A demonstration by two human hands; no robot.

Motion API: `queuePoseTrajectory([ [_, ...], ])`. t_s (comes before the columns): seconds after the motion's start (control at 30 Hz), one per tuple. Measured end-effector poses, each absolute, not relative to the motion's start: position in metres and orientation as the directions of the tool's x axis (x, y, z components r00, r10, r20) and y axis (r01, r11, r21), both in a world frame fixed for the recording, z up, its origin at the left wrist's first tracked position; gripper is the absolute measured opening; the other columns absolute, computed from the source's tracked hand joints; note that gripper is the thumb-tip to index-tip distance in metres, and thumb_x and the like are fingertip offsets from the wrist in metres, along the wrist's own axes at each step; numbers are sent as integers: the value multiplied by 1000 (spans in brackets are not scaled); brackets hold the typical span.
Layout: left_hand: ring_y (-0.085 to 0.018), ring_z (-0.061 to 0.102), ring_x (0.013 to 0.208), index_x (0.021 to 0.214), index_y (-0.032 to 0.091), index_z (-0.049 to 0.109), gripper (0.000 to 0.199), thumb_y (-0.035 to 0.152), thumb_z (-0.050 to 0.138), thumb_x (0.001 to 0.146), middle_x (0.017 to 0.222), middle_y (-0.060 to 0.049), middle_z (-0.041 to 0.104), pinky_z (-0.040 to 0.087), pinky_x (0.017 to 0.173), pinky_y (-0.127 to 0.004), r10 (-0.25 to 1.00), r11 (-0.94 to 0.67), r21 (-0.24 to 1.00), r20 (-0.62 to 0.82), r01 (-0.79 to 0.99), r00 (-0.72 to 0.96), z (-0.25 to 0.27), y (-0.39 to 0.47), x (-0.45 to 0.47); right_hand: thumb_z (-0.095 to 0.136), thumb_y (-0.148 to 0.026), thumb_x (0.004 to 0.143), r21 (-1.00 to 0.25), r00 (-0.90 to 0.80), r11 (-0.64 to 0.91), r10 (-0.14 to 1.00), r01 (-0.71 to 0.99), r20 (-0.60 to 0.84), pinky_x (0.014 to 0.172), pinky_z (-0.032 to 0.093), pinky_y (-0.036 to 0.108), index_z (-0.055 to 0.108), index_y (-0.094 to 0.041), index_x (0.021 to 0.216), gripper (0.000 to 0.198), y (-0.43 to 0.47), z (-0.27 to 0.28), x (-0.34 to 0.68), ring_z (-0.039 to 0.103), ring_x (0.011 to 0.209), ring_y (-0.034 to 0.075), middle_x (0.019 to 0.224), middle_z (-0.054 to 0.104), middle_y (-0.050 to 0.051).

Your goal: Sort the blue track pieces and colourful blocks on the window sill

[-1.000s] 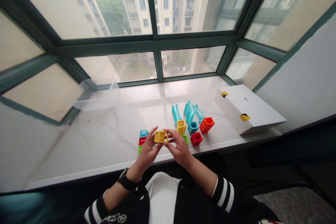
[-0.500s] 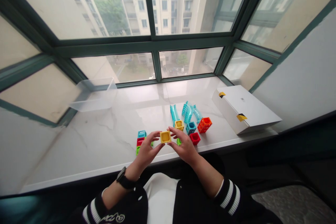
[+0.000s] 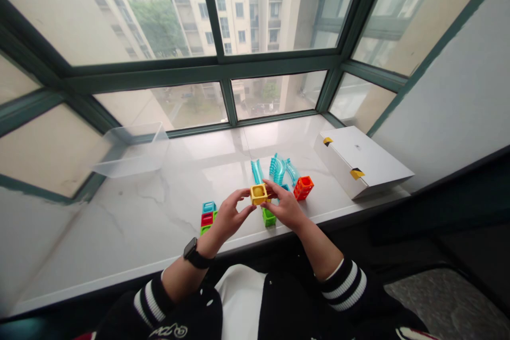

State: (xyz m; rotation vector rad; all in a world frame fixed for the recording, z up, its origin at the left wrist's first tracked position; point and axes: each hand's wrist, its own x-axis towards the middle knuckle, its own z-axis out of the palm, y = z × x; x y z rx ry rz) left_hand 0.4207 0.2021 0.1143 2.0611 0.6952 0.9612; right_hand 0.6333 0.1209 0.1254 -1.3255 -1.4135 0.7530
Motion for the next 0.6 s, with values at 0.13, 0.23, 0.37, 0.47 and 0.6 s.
queuePoseTrajectory([
  [0.13, -32, 65, 128, 144, 27, 55, 62, 37, 82, 89, 139, -14, 66, 54, 108, -55, 704, -586, 795, 403, 156, 585, 97, 215, 435, 78, -34, 89, -931, 237, 156, 941, 329, 241, 106, 60, 51, 58, -27, 149, 63, 122, 124, 649, 74, 116, 30, 133, 74, 10],
  [0.23, -33, 65, 128, 143, 25, 56, 65, 35, 85, 86, 138, -15, 65, 54, 109, -57, 704, -568, 807, 375, 162, 603, 80, 228, 446, 78, -35, 88, -944, 317, 140, 919, 298, 236, 106, 60, 50, 61, -25, 143, 58, 122, 115, 656, 74, 117, 30, 134, 74, 11],
  [0.37, -33, 65, 128, 140, 24, 58, 64, 31, 86, 84, 137, -15, 66, 53, 110, -60, 726, -530, 828, 333, 183, 601, 66, 239, 461, 79, -37, 88, -955, 350, 121, 912, 271, 215, 107, 60, 50, 62, -24, 139, 55, 126, 105, 662, 74, 118, 29, 132, 74, 11],
  [0.47, -32, 67, 127, 141, 24, 56, 65, 27, 86, 83, 136, -15, 67, 53, 110, -60, 738, -498, 855, 328, 148, 589, 61, 241, 468, 78, -37, 87, -957, 351, 97, 916, 275, 193, 106, 60, 50, 63, -24, 137, 54, 130, 102, 664, 75, 116, 28, 131, 75, 11],
  [0.6, -27, 72, 116, 145, 26, 51, 67, 22, 82, 85, 126, -11, 72, 56, 107, -57, 753, -441, 892, 305, 102, 583, 58, 241, 472, 77, -30, 86, -947, 314, 92, 930, 307, 192, 106, 60, 49, 64, -25, 136, 51, 137, 101, 665, 76, 114, 27, 130, 75, 9],
])
